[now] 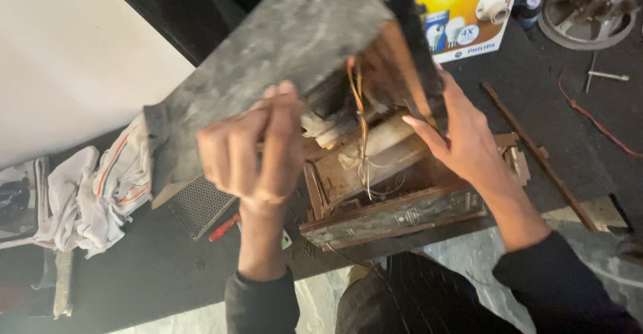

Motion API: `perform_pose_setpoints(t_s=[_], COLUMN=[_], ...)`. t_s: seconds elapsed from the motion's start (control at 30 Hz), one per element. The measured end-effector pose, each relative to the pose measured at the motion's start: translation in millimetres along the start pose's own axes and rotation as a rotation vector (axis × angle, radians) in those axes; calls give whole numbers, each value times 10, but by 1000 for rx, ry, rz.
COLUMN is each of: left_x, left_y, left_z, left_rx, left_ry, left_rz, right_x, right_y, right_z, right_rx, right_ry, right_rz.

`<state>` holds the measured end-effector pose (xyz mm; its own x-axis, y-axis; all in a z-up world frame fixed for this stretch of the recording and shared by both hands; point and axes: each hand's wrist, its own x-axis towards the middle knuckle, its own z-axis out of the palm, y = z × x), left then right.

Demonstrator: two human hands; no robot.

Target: The person opens the back panel of a wooden speaker cabinet, adjusts internal wiring, and uses a screwdriver to tighten screws on the front panel. The person then closes the back panel and continues adjusting the front panel.

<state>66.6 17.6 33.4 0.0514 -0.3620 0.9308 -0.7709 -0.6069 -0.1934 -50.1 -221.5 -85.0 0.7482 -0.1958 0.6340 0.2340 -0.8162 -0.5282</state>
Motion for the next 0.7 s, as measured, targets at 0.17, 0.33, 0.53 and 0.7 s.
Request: perform_pose_setpoints(t_s=[0.17,0.33,0.53,0.7], left_x=[117,206,273,266], left_y=[286,632,653,686], left_z=[219,489,371,241], left_rx=[-138,-212,-242,-274], left_ry=[-74,-155,-195,-256], left_rz=[99,136,69,59], right_x=[-292,-527,-455,160], right_y=[103,261,-7,-393], right_z=[-119,-221,-396,-548], right_rx=[127,124,-16,-278], right_ry=[-16,-6,246,198], right_rz=[380,451,306,-172])
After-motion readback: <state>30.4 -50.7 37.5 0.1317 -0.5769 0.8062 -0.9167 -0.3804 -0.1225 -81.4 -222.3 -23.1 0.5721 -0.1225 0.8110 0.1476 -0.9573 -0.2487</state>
